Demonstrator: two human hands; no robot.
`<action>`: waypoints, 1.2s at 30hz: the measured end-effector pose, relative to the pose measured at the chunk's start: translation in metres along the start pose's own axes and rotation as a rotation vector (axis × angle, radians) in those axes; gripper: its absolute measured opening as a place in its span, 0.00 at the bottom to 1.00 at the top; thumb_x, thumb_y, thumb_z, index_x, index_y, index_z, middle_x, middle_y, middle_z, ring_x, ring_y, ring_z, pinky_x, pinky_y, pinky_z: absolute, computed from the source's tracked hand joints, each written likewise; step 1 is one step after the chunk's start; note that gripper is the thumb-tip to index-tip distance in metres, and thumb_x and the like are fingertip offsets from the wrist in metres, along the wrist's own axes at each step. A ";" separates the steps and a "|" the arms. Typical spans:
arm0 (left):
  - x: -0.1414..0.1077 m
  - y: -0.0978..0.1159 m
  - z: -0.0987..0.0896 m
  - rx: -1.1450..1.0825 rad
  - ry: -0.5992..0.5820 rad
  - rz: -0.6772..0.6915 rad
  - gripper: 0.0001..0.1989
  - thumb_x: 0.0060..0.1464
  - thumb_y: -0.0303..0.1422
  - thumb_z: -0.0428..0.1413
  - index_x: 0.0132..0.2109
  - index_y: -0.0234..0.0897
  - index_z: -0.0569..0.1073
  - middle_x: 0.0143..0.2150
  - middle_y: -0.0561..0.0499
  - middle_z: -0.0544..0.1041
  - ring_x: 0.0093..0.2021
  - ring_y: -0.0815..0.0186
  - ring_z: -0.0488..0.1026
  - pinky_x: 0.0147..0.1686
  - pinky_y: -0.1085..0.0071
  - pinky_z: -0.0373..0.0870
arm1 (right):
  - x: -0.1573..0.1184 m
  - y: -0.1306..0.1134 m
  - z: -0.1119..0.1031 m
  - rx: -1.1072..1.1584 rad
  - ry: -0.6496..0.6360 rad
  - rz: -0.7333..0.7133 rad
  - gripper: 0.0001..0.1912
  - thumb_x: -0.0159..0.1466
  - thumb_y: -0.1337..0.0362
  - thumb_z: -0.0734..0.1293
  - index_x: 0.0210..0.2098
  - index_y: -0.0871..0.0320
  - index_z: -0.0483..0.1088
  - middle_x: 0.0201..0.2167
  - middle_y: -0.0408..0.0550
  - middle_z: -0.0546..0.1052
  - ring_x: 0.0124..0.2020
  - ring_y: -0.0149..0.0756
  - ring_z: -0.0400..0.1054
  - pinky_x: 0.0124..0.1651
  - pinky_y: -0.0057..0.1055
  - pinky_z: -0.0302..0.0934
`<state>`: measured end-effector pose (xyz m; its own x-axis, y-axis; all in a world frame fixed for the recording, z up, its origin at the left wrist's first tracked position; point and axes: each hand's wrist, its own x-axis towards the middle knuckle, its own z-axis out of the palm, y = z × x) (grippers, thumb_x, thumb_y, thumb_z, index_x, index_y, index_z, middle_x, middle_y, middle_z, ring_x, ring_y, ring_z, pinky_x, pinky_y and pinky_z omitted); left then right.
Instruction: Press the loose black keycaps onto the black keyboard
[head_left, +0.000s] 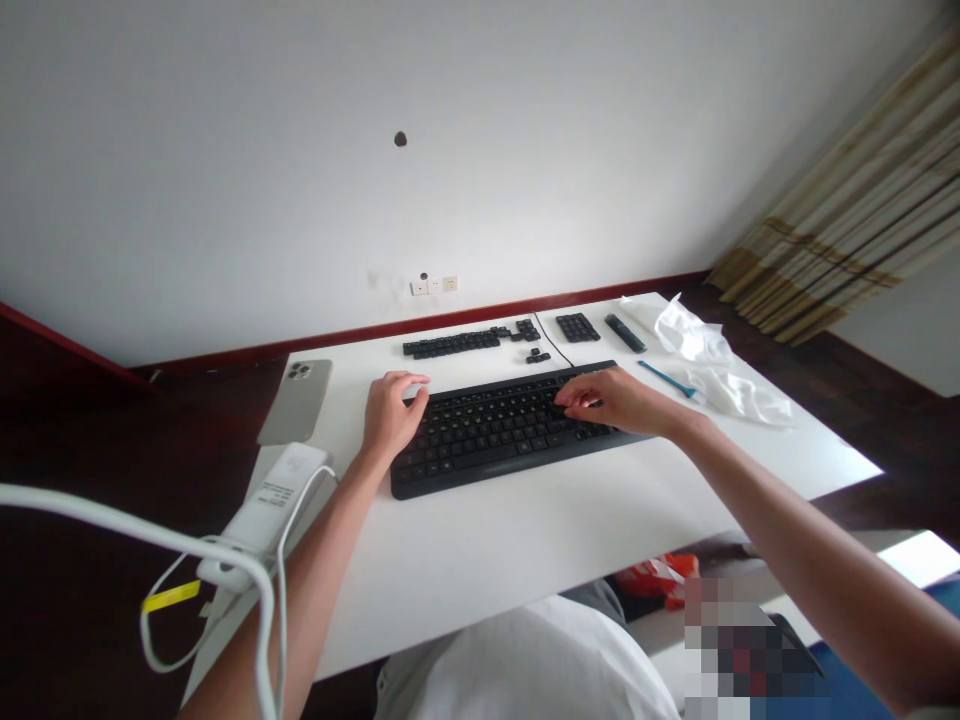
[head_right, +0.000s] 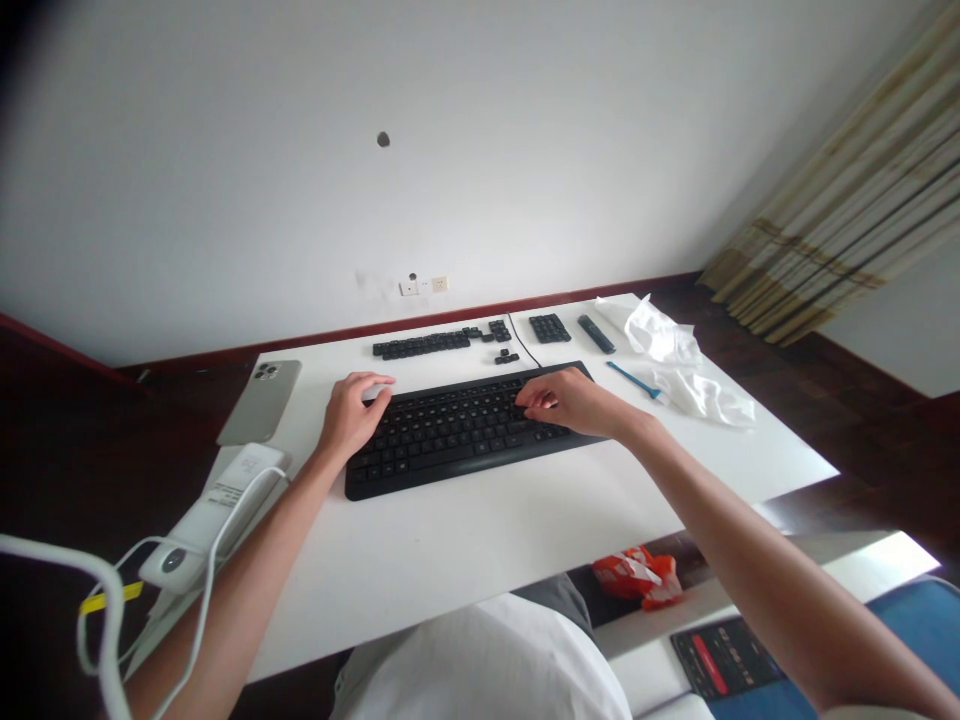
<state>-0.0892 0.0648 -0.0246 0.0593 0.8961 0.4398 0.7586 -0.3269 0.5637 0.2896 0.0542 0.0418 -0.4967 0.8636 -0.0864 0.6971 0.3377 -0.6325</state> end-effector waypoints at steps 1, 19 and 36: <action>0.000 0.000 0.000 0.001 -0.001 -0.002 0.09 0.62 0.31 0.56 0.43 0.43 0.81 0.47 0.48 0.82 0.52 0.55 0.76 0.60 0.56 0.67 | 0.000 0.000 0.000 -0.007 0.001 -0.001 0.13 0.63 0.57 0.71 0.43 0.54 0.82 0.39 0.48 0.85 0.38 0.40 0.79 0.43 0.34 0.72; 0.001 -0.003 0.002 0.010 -0.012 0.009 0.09 0.62 0.33 0.55 0.43 0.43 0.81 0.47 0.48 0.82 0.52 0.56 0.76 0.62 0.56 0.66 | 0.006 -0.011 -0.003 -0.172 -0.042 -0.179 0.09 0.66 0.62 0.69 0.41 0.52 0.82 0.41 0.48 0.84 0.40 0.41 0.77 0.46 0.36 0.68; 0.001 -0.004 0.002 0.010 -0.010 0.037 0.09 0.63 0.33 0.55 0.44 0.43 0.81 0.47 0.48 0.82 0.51 0.56 0.77 0.60 0.56 0.67 | 0.015 -0.010 -0.009 -0.148 -0.177 -0.174 0.08 0.68 0.59 0.68 0.39 0.52 0.80 0.39 0.48 0.82 0.41 0.41 0.75 0.45 0.36 0.66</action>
<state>-0.0911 0.0673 -0.0280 0.0934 0.8864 0.4535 0.7625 -0.3566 0.5398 0.2798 0.0670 0.0544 -0.6888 0.7136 -0.1276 0.6549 0.5370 -0.5317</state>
